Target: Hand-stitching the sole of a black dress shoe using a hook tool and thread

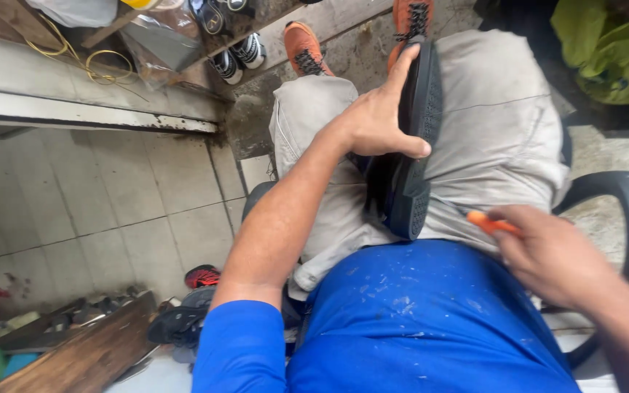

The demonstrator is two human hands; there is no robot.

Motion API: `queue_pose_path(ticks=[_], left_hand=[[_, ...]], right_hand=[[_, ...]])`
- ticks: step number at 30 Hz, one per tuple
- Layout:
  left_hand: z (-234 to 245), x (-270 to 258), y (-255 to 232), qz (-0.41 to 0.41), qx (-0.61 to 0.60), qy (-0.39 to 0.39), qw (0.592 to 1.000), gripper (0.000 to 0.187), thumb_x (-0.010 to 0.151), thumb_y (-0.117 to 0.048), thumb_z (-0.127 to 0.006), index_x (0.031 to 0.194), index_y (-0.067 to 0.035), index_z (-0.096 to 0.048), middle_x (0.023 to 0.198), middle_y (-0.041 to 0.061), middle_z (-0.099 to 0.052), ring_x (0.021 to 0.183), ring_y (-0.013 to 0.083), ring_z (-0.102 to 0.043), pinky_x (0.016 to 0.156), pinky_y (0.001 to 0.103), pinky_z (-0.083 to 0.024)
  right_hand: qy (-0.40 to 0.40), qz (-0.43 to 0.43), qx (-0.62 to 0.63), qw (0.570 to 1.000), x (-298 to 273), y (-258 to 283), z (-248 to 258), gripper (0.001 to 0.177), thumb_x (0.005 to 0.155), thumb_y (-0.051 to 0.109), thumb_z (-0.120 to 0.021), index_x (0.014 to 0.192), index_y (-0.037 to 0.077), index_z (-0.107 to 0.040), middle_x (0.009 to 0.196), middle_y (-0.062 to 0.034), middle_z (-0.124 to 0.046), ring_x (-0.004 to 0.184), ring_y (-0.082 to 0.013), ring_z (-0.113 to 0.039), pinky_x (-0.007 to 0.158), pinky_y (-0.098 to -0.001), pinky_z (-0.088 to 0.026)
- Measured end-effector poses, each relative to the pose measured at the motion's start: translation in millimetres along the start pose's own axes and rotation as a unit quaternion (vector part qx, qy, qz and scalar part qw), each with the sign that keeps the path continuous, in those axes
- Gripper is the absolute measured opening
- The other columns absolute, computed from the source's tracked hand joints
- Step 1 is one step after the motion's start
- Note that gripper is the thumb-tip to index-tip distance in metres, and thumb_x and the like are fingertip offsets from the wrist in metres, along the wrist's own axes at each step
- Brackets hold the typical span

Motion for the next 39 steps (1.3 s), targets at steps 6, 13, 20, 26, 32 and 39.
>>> queue_pose_path(ticks=[6,13,20,26,32,39], left_hand=[[-24.0,12.0,59.4,-0.246,-0.333,0.037,0.910,0.142,0.072,-0.042,-0.101,0.166,-0.017,0.004,0.173,0.016,-0.023,0.159,0.0245,-0.037,0.136,0.040,-0.034],[-47.1,33.8,83.4,-0.217,-0.427,0.081,0.874,0.137,0.074,-0.035,-0.101,0.167,-0.023,-0.002,0.165,0.015,-0.041,0.149,0.0218,-0.049,0.129,0.036,-0.042],[-47.7,31.8,85.5,-0.209,-0.519,0.119,0.820,0.122,0.084,-0.037,-0.093,0.169,-0.021,-0.006,0.162,0.014,-0.048,0.142,0.0218,-0.057,0.125,0.034,-0.043],[-50.1,38.9,90.2,-0.213,-0.522,0.122,0.817,0.125,0.083,-0.036,-0.095,0.169,-0.021,-0.005,0.163,0.013,-0.047,0.141,0.0202,-0.057,0.123,0.032,-0.045],[-52.2,41.9,93.9,-0.211,-0.528,0.122,0.813,0.127,0.082,-0.034,-0.097,0.169,-0.022,-0.006,0.162,0.013,-0.048,0.140,0.0207,-0.058,0.122,0.032,-0.045],[-57.1,48.0,101.2,-0.188,-0.523,0.113,0.823,0.128,0.077,-0.031,-0.099,0.168,-0.021,-0.010,0.166,0.015,-0.041,0.142,0.0193,-0.054,0.121,0.032,-0.045]], right_hand=[[-0.174,0.040,0.081,0.981,-22.0,-51.0,2.1,0.031,0.094,0.026,-0.073,0.120,0.011,-0.076,0.105,-0.0070,-0.075,0.090,-0.0236,-0.068,0.084,-0.0351,-0.049],[-0.185,0.019,0.359,0.915,-36.2,-41.2,-1.2,0.061,0.094,-0.001,-0.056,0.154,-0.006,-0.046,0.146,-0.0226,-0.042,0.094,-0.0342,-0.057,0.071,-0.0425,-0.053],[-0.202,0.164,0.137,0.956,-9.4,14.3,14.6,0.039,0.094,0.016,-0.072,0.131,0.006,-0.071,0.107,-0.0086,-0.069,0.093,-0.0216,-0.064,0.090,-0.0314,-0.045],[-0.250,0.231,0.081,0.937,8.8,27.4,11.0,0.036,0.103,0.012,-0.063,0.137,-0.001,-0.068,0.116,-0.0169,-0.067,0.108,-0.0315,-0.062,0.096,-0.0410,-0.048],[-0.247,0.229,0.069,0.939,8.3,29.5,6.8,0.046,0.094,0.014,-0.071,0.139,0.007,-0.067,0.110,-0.0152,-0.063,0.100,-0.0283,-0.061,0.092,-0.0385,-0.050],[-0.207,0.223,0.034,0.952,5.2,40.4,10.9,0.051,0.095,0.024,-0.067,0.142,0.005,-0.065,0.116,-0.0139,-0.070,0.103,-0.0313,-0.067,0.093,-0.0412,-0.051]])
Point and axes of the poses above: each hand's wrist, its own x-axis towards the middle knuckle, its own z-axis out of the back of the hand, y = z × x, the point moved 5 cm from there along x, towards the middle knuckle
